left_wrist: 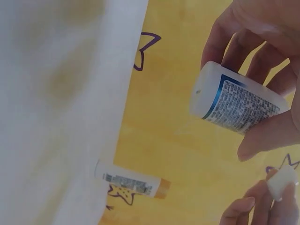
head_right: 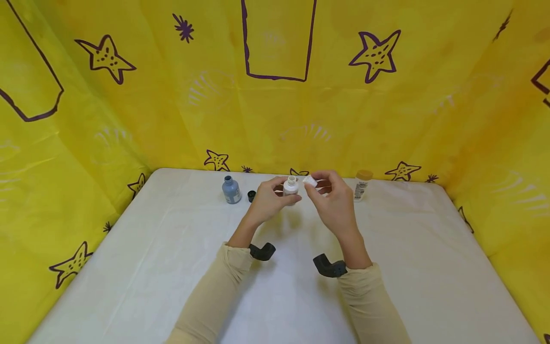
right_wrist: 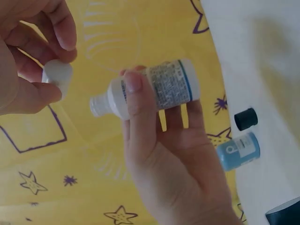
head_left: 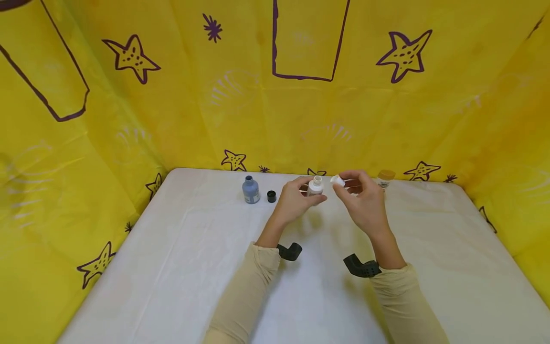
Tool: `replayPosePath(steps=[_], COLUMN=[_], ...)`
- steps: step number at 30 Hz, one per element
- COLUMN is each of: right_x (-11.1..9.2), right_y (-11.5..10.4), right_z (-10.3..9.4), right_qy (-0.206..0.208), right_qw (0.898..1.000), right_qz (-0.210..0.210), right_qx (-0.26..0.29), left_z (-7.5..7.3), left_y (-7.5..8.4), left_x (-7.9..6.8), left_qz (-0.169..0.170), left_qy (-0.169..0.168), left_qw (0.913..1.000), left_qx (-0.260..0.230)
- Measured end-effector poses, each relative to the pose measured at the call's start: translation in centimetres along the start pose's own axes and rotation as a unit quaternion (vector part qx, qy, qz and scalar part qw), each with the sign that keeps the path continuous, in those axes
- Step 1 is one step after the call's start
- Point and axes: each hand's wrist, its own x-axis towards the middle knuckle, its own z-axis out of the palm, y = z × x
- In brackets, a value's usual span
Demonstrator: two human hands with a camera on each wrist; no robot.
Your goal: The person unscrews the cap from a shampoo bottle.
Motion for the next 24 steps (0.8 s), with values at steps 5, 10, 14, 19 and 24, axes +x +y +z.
replayPosePath(steps=[5, 10, 14, 19, 24], right_x=[0.6, 1.6, 2.6, 3.7, 4.4], right_y=[1.0, 2.3, 4.0, 6.3, 8.4], right_z=[0.7, 1.7, 2.6, 3.7, 4.7], right_qy=[-0.038, -0.062, -0.083, -0.122, -0.164], right_qw=[0.999, 0.996, 0.994, 0.987, 0.974], right_qz=[0.029, 0.038, 0.039, 0.073, 0.122], right_qx=[-0.016, -0.047, -0.067, -0.078, -0.098], left_z=[-0.6, -0.8, -0.5, 0.0, 0.7], left_y=[-0.2, -0.3, -0.8, -1.8, -2.9], left_x=[0.9, 1.8, 2.9, 4.2, 5.2], left_qz=[-0.014, -0.026, -0.032, -0.032, -0.059], left_qy=[0.036, 0.07, 0.093, 0.119, 0.127], left_qw=[0.9992, 0.997, 0.9949, 0.9923, 0.9899], left_qx=[0.014, 0.018, 0.02, 0.016, 0.023])
